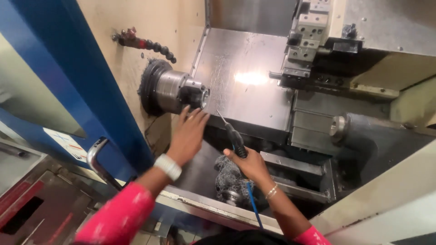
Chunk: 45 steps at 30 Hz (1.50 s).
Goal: Cleaning metal cylinders with an air nozzle and measuring them using a digital gauge.
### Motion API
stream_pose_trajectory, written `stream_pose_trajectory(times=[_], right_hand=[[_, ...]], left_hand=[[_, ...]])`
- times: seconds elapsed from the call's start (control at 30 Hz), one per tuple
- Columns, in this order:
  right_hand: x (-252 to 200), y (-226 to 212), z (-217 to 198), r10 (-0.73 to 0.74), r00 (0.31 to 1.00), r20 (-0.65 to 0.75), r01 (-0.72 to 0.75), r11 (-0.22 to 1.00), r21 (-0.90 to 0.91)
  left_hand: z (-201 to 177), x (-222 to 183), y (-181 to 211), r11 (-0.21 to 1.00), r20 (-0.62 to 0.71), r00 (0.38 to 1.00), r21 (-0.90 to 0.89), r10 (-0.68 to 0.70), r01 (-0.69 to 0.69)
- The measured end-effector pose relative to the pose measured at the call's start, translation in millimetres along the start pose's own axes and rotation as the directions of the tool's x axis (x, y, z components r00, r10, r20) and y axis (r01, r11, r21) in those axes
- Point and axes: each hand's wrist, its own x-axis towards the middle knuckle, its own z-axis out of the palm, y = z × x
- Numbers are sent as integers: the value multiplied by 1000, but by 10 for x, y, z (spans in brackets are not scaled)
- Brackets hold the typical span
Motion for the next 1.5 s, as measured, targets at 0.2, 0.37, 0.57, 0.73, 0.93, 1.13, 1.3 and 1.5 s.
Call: stream_pose_trajectory(times=[0.2, 0.37, 0.57, 0.73, 0.93, 1.13, 1.3, 1.5], right_hand=[[-240, 343, -75, 50, 999, -2, -49, 982, 181], [-723, 772, -144, 38, 999, 30, -44, 963, 267], [-1195, 724, -370, 387, 914, 120, -404, 846, 349], [-1303, 1004, -269, 231, 961, -154, -208, 966, 153], [-1305, 912, -333, 375, 917, 136, -397, 833, 385], [-1276, 432, -344, 472, 879, 67, -463, 814, 351], [-1268, 425, -280, 292, 956, 41, -274, 830, 486], [-930, 358, -217, 199, 977, 74, -210, 852, 480]], left_hand=[[1199, 928, -423, 812, 508, 841, 402, 187, -423], [1809, 1231, -703, 495, 729, 646, 485, 227, -721], [2027, 1468, -720, 384, 820, 492, 371, 291, -845], [1802, 1503, -357, 297, 664, 495, 397, 561, -868], [1765, 1234, 117, 934, 586, 810, -306, 34, 183], [2548, 396, 40, -60, 868, 497, -495, 20, 867], [2376, 246, 11, -270, 812, 567, -582, -139, 767], [2198, 128, -203, -445, 804, 507, -594, -310, 670]])
